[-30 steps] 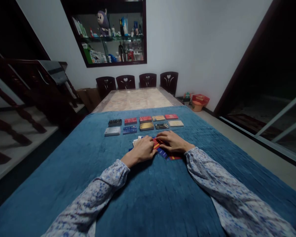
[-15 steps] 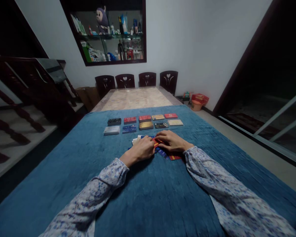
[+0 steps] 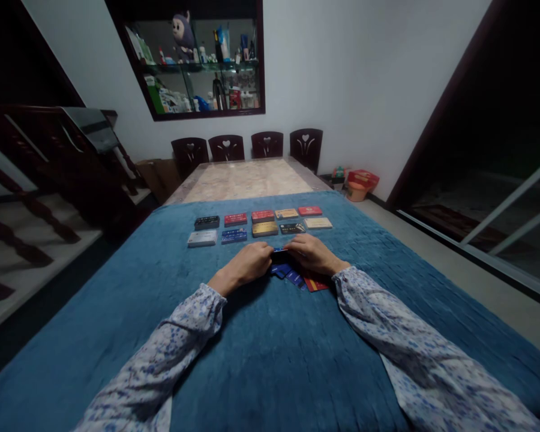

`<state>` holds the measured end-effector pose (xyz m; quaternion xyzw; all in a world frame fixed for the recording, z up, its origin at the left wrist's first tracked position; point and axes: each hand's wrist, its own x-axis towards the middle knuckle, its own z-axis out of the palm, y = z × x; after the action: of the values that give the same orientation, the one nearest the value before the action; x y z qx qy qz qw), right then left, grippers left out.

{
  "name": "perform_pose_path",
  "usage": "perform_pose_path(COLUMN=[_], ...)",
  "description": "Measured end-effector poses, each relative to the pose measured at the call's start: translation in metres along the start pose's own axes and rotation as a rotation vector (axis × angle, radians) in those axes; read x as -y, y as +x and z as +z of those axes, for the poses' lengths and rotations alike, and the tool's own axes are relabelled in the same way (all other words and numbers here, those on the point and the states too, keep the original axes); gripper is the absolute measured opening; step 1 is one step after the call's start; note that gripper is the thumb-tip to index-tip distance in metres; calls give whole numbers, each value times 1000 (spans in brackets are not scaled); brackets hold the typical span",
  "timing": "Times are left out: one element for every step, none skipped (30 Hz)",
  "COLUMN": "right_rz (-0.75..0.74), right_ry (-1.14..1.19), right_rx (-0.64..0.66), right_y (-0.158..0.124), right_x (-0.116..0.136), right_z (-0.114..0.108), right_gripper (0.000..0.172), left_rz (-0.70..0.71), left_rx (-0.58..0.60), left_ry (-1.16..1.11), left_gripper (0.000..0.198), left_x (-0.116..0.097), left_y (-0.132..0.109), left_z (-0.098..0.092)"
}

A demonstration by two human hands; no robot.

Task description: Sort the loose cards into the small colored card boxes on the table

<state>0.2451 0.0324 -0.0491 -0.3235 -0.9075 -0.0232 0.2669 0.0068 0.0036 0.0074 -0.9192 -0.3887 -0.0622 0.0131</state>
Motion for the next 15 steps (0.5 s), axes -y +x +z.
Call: perform_pose_path(right_rz=[13,25,34,38,37,32,25,19,15,13,13,16,22,30,39], right_ry=[-12,-22,-30,-37,-43,-46,-49,-50,-45,-35,-18,4,27,49,70], right_rx=[-16,-32,-47,-66,-90,-118,-152,-184,-216,-241,-256,-262,-264,-260,-254], right_y=[0,0,0,0,0,0,1,1,1,2,2,2,2,2,2], right_x=[0,1,1,1,1,1,0,0,-1,-1,0,0,0,1,2], right_z=[1,2,3,4,6,8,9,10,11,11,11,10,10,10,10], right_gripper=[32,32,32,31,30,29,28,27,26,25,24,23,23,24,25], left_rz=[-9,-14,-16,-15,-12,-7,-1,5,13,22,30,37,43,47,49], left_rx=[-14,-30,-48,-71,-96,-125,-154,-184,-213,-241,-265,-286,-302,-314,-319], left_ry=[6,8,5,0,-7,-13,-18,-22,-25,-28,-35,-45,-60,-79,-99], left_gripper=[30,31,31,31,31,31,31,31,32,33,33,34,35,35,36], left_x=[2,4,6,8,9,11,12,13,14,15,17,18,19,20,22], left_y=[1,2,2,3,3,4,4,4,4,4,4,4,4,3,3], left_z=[1,3,5,7,9,11,12,14,14,15,15,15,16,16,17])
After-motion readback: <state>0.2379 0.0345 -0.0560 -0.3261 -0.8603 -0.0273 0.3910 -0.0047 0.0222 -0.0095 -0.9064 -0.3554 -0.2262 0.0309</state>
